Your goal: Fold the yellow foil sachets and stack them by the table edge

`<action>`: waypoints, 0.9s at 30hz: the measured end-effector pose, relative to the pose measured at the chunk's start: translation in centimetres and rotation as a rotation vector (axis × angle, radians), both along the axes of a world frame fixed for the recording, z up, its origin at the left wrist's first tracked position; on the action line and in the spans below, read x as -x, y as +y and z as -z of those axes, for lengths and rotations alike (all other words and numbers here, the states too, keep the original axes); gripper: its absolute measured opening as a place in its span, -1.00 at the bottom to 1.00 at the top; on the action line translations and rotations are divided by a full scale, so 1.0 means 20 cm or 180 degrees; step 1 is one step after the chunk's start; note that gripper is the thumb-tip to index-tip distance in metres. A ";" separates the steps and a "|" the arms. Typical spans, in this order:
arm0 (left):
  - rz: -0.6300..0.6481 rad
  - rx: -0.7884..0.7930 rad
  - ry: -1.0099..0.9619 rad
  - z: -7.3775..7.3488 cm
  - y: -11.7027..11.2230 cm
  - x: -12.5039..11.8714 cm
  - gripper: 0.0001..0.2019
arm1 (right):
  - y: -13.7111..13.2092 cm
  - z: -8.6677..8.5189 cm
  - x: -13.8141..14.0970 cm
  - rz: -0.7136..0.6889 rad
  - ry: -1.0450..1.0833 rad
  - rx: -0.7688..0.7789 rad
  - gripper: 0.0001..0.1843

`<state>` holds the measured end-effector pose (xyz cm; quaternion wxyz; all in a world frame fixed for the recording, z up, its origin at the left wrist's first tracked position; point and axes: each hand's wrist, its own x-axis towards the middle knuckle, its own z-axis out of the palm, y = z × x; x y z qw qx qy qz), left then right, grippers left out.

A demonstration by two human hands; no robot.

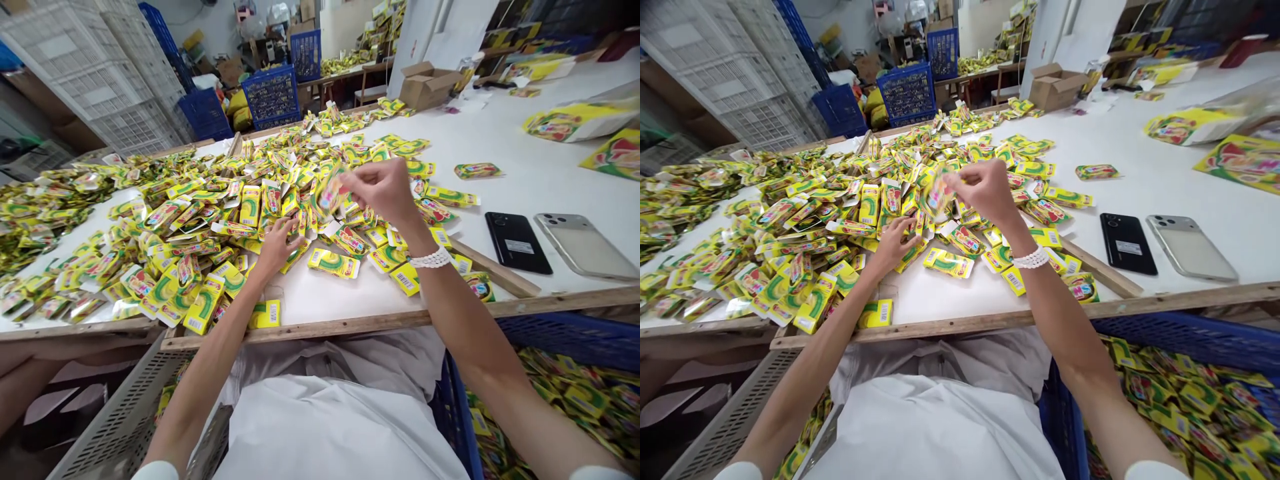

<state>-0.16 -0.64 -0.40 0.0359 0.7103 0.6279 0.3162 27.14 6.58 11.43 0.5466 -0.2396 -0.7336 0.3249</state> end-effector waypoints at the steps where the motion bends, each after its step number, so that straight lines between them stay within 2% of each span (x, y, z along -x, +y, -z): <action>1: -0.0044 0.0138 0.0155 0.01 0.00 -0.01 -0.52 | -0.02 -0.03 -0.03 -0.0228 0.0521 -0.0049 -0.74; 2: -0.0100 0.0229 0.0260 0.01 0.00 -0.03 -0.47 | -0.04 -0.06 -0.06 -0.0467 0.1122 -0.0078 -0.81; 3: -0.0144 0.0283 0.0331 0.02 -0.01 -0.05 -0.42 | -0.05 -0.09 -0.09 -0.0705 0.1568 -0.0101 -0.70; 5: -0.0205 0.0334 0.0384 0.01 -0.02 -0.08 -0.36 | -0.06 -0.12 -0.13 -0.0826 0.1718 0.0063 -0.37; 7: -0.0245 0.0349 0.0345 0.01 -0.03 -0.09 -0.34 | -0.06 -0.11 -0.14 -0.0797 0.1392 0.0475 -0.31; 10: -0.0269 0.0224 0.0221 0.00 -0.03 -0.07 -0.35 | -0.03 -0.04 -0.08 -0.0988 0.0735 0.1092 -0.46; 14: -0.0247 0.0003 -0.0040 -0.02 -0.01 -0.02 -0.67 | 0.00 0.11 0.07 -0.1129 -0.0351 0.1324 -0.58; 16: -0.0245 -0.0060 -0.0166 -0.03 -0.01 0.01 -0.80 | 0.01 0.19 0.15 -0.0959 -0.0827 0.1220 -0.64; 19: -0.0214 -0.0073 -0.0155 -0.02 -0.01 0.03 -0.86 | -0.02 0.28 0.25 -0.0584 -0.1529 0.0553 -0.75; 23: -0.0293 -0.0029 0.0216 0.01 -0.03 -0.01 -0.69 | -0.11 0.32 0.32 -0.0285 -0.2605 -0.0439 -0.71; 25: -0.0388 0.0011 0.0288 0.01 -0.04 -0.03 -0.65 | -0.14 0.32 0.34 -0.0146 -0.2880 -0.0552 -0.70; 27: -0.0491 0.0017 0.0241 0.00 -0.05 -0.04 -0.78 | -0.15 0.34 0.35 0.0000 -0.2927 -0.0504 -0.69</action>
